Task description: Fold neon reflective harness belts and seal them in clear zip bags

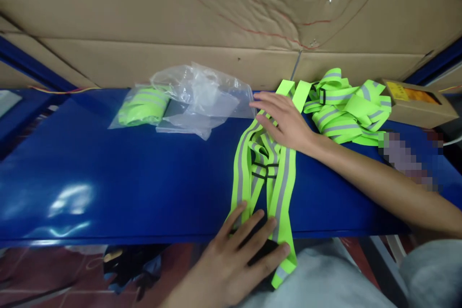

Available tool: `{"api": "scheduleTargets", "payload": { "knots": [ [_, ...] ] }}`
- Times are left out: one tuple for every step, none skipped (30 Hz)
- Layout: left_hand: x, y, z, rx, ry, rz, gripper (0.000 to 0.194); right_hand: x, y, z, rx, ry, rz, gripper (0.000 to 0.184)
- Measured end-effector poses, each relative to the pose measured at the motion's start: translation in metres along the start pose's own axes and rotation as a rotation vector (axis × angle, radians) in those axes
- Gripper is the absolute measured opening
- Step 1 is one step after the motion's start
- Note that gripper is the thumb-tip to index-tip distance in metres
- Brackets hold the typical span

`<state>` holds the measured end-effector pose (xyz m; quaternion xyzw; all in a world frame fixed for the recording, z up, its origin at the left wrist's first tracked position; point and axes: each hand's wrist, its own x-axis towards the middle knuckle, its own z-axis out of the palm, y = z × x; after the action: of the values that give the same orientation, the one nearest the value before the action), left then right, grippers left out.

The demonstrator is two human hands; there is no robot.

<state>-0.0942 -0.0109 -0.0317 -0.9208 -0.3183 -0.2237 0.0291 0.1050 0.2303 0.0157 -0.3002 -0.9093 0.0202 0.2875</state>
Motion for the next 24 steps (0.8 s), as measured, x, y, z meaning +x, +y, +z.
{"api": "scheduleTargets", "payload": {
  "knots": [
    [0.001, 0.001, 0.0, 0.001, 0.0, -0.002, 0.04, -0.006, -0.009, -0.005, 0.081, -0.042, -0.066, 0.042],
    [0.002, 0.002, 0.0, 0.002, -0.002, -0.005, 0.04, -0.012, -0.016, -0.01, 0.129, -0.108, -0.13, 0.041],
    [0.002, 0.002, 0.001, 0.004, -0.004, -0.009, 0.04, -0.018, -0.021, -0.012, 0.14, -0.17, -0.176, 0.04],
    [0.002, 0.003, 0.001, 0.005, -0.007, -0.013, 0.041, -0.023, -0.023, -0.013, 0.125, -0.229, -0.207, 0.038],
    [0.002, 0.003, 0.001, 0.006, -0.008, -0.018, 0.041, -0.028, -0.022, -0.013, 0.088, -0.267, -0.218, 0.037],
    [0.001, 0.003, 0.002, 0.005, -0.01, -0.021, 0.042, -0.031, -0.02, -0.012, 0.046, -0.286, -0.212, 0.036],
    [0.001, 0.004, 0.002, 0.005, -0.011, -0.024, 0.042, -0.034, -0.017, -0.01, 0.013, -0.293, -0.195, 0.037],
    [0.001, 0.004, 0.001, 0.005, -0.014, -0.027, 0.042, -0.036, -0.013, -0.008, -0.008, -0.291, -0.171, 0.037],
    [0.001, 0.004, 0.001, 0.004, -0.017, -0.03, 0.043, -0.037, -0.009, -0.006, -0.017, -0.281, -0.141, 0.037],
    [0.001, 0.005, 0.0, 0.003, -0.018, -0.032, 0.043, -0.038, -0.007, -0.004, -0.018, -0.265, -0.109, 0.036],
    [0.001, 0.005, 0.0, 0.001, -0.022, -0.031, 0.043, -0.038, -0.005, -0.003, -0.013, -0.244, -0.077, 0.035],
    [0.002, 0.005, -0.001, -0.001, -0.027, -0.031, 0.044, -0.038, -0.004, -0.002, -0.004, -0.22, -0.045, 0.033],
    [0.002, 0.006, -0.001, -0.002, -0.029, -0.03, 0.044, -0.038, -0.004, -0.002, 0.008, -0.198, -0.022, 0.029],
    [0.002, 0.006, -0.001, -0.003, -0.029, -0.03, 0.044, -0.037, -0.004, -0.002, 0.026, -0.191, -0.013, 0.025],
    [0.002, 0.006, -0.001, -0.002, -0.024, -0.035, 0.043, -0.037, -0.004, -0.003, 0.053, -0.203, -0.02, 0.023],
    [0.002, 0.006, -0.001, -0.002, -0.019, -0.039, 0.043, -0.036, -0.004, -0.004, 0.092, -0.229, -0.037, 0.022],
    [0.002, 0.006, 0.0, -0.002, -0.013, -0.044, 0.042, -0.034, -0.003, -0.007, 0.136, -0.259, -0.051, 0.025],
    [0.002, 0.006, 0.0, -0.002, -0.006, -0.046, 0.041, -0.033, -0.002, -0.01, 0.174, -0.285, -0.056, 0.029],
    [0.001, 0.006, 0.001, -0.002, -0.004, -0.045, 0.041, -0.033, -0.001, -0.013, 0.191, -0.307, -0.049, 0.033],
    [0.001, 0.006, 0.001, -0.003, -0.002, -0.041, 0.041, -0.032, 0.001, -0.017, 0.179, -0.322, -0.03, 0.038],
    [0.001, 0.006, 0.001, -0.002, -0.002, -0.034, 0.041, -0.032, 0.003, -0.02, 0.136, -0.332, -0.008, 0.042],
    [0.0, 0.005, 0.001, -0.002, 0.0, -0.03, 0.041, -0.032, 0.006, -0.023, 0.07, -0.343, 0.011, 0.046],
    [0.0, 0.005, 0.002, -0.002, 0.003, -0.029, 0.041, -0.033, 0.008, -0.024, 0.0, -0.356, 0.025, 0.048],
    [0.0, 0.005, 0.002, -0.003, 0.006, -0.029, 0.041, -0.033, 0.011, -0.025, -0.058, -0.372, 0.035, 0.05]
  ]
}}
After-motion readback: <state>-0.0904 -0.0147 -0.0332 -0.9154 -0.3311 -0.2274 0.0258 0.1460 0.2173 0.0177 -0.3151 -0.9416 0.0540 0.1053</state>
